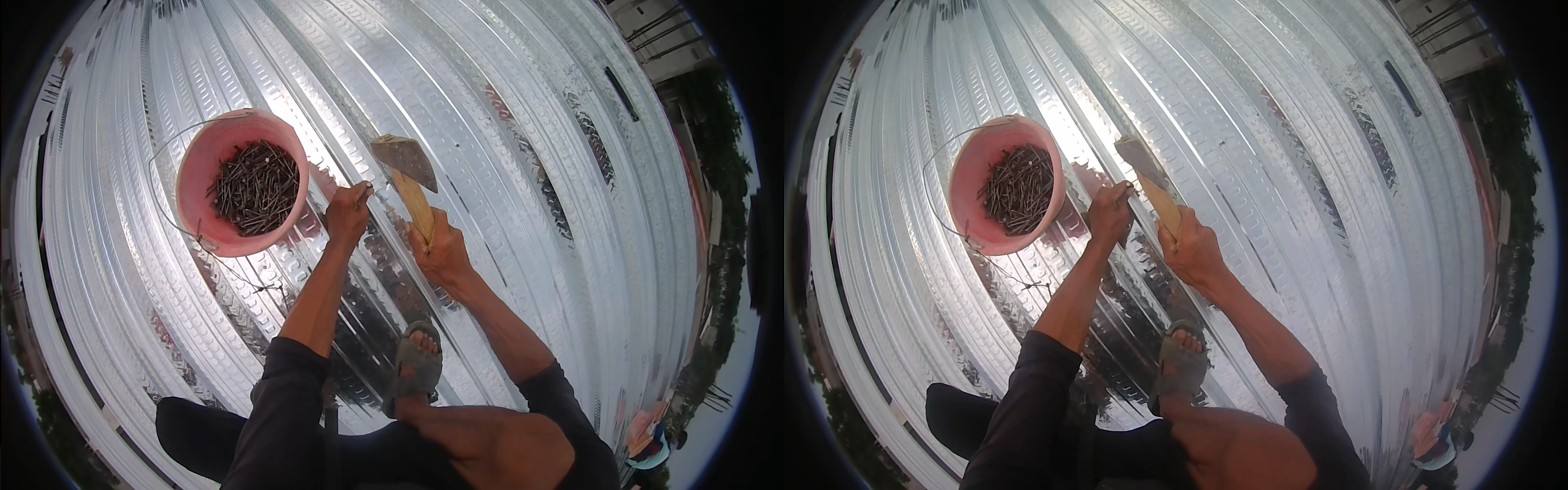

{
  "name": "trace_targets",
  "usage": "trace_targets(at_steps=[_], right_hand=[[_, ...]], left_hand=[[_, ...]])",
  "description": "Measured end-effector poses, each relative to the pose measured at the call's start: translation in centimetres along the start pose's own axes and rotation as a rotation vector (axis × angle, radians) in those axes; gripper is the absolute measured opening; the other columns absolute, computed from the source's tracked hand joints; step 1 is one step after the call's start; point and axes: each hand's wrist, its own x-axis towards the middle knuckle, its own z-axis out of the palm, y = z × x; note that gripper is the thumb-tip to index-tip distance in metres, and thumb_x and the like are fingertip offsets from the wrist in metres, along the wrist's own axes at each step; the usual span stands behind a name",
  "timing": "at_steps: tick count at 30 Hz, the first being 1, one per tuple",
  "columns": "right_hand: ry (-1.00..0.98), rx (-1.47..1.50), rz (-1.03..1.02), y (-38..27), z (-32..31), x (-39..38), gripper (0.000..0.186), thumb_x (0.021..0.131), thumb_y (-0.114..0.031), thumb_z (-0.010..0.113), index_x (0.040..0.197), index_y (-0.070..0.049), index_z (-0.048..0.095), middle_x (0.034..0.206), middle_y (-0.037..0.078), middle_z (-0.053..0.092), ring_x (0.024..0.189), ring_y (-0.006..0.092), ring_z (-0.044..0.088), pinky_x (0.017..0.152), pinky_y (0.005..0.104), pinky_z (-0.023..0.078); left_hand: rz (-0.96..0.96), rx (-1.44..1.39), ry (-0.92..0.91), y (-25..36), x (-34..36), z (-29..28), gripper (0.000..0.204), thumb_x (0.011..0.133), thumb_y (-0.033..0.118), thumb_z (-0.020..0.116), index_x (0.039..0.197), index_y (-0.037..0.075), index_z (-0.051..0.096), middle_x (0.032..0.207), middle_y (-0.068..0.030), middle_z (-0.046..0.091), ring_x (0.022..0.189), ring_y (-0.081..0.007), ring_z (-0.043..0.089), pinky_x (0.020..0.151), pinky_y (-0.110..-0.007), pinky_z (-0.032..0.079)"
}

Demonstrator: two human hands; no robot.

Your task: The person walks on a corrugated metal roof and uses a hammer to drive nails from a bucket into the roof sheets to secure them. The person moves along the roof, repeatedly picking nails and hammering them into place.

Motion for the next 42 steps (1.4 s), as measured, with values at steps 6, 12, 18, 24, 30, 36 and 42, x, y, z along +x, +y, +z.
trace_targets(at_steps=[6,12,18,24,30,36,42], right_hand=[[-0.21,-0.158,0.134,-0.4,0.4,0.9,0.039,0.1,-0.028,0.063,0.11,0.006,0.049,0.075,0.028,0.068,0.067,0.0458,0.069,0.064,0.0535,0.056],[0.428,0.442,-0.272,-7.6,-4.5,3.8,0.032,0.095,-0.01,0.074,0.111,0.008,0.053,0.071,0.018,0.066,0.059,0.0286,0.07,0.051,0.0377,0.052],[-0.257,-0.291,0.199,5.1,2.4,-0.6,0.034,0.097,-0.02,0.069,0.105,0.008,0.052,0.074,0.027,0.067,0.067,0.0464,0.07,0.06,0.0475,0.056],[0.023,0.081,-0.002,-3.6,-1.4,2.1,0.034,0.097,-0.019,0.068,0.107,0.009,0.052,0.075,0.027,0.067,0.069,0.0471,0.07,0.06,0.0483,0.055],[0.395,0.317,-0.319,-4.7,-2.5,2.0,0.03,0.092,-0.006,0.073,0.109,0.008,0.053,0.07,0.02,0.065,0.066,0.0323,0.073,0.055,0.0388,0.052],[-0.231,-0.146,0.214,1.8,1.0,1.8,0.035,0.095,-0.021,0.069,0.102,0.009,0.052,0.074,0.031,0.066,0.071,0.0512,0.068,0.064,0.0549,0.054],[0.248,0.393,-0.06,-8.2,-4.7,4.1,0.031,0.093,-0.015,0.075,0.097,0.006,0.053,0.064,0.017,0.063,0.056,0.0312,0.068,0.051,0.0391,0.051]], left_hand=[[-0.019,0.051,-0.02,-1.0,-0.4,0.1,0.018,0.094,0.022,0.071,0.108,0.013,0.075,0.088,-0.0173,0.069,0.091,-0.036,0.067,0.079,-0.048,0.054],[-0.015,0.016,-0.014,-1.7,-0.5,-0.3,0.02,0.094,0.025,0.071,0.109,0.013,0.076,0.091,-0.0172,0.07,0.094,-0.0355,0.068,0.081,-0.048,0.054],[-0.071,-0.012,-0.079,0.4,0.0,2.0,0.021,0.095,0.025,0.071,0.112,0.014,0.077,0.096,-0.0158,0.072,0.095,-0.0348,0.068,0.082,-0.046,0.054],[-0.05,0.01,-0.036,-2.6,-0.5,-0.1,0.02,0.095,0.022,0.071,0.111,0.011,0.077,0.097,-0.0165,0.072,0.094,-0.0344,0.068,0.082,-0.045,0.054],[-0.032,-0.001,-0.041,-0.8,-0.5,-0.1,0.018,0.095,0.026,0.07,0.106,0.012,0.074,0.09,-0.0187,0.068,0.093,-0.0379,0.066,0.08,-0.05,0.053],[0.019,-0.028,0.023,-0.5,0.1,0.6,0.017,0.095,0.024,0.069,0.104,0.011,0.075,0.092,-0.0173,0.07,0.091,-0.0381,0.066,0.079,-0.05,0.053],[-0.015,0.011,0.014,-1.8,-0.6,-0.5,0.02,0.096,0.026,0.069,0.107,0.012,0.077,0.095,-0.017,0.071,0.095,-0.0374,0.067,0.082,-0.048,0.054]])
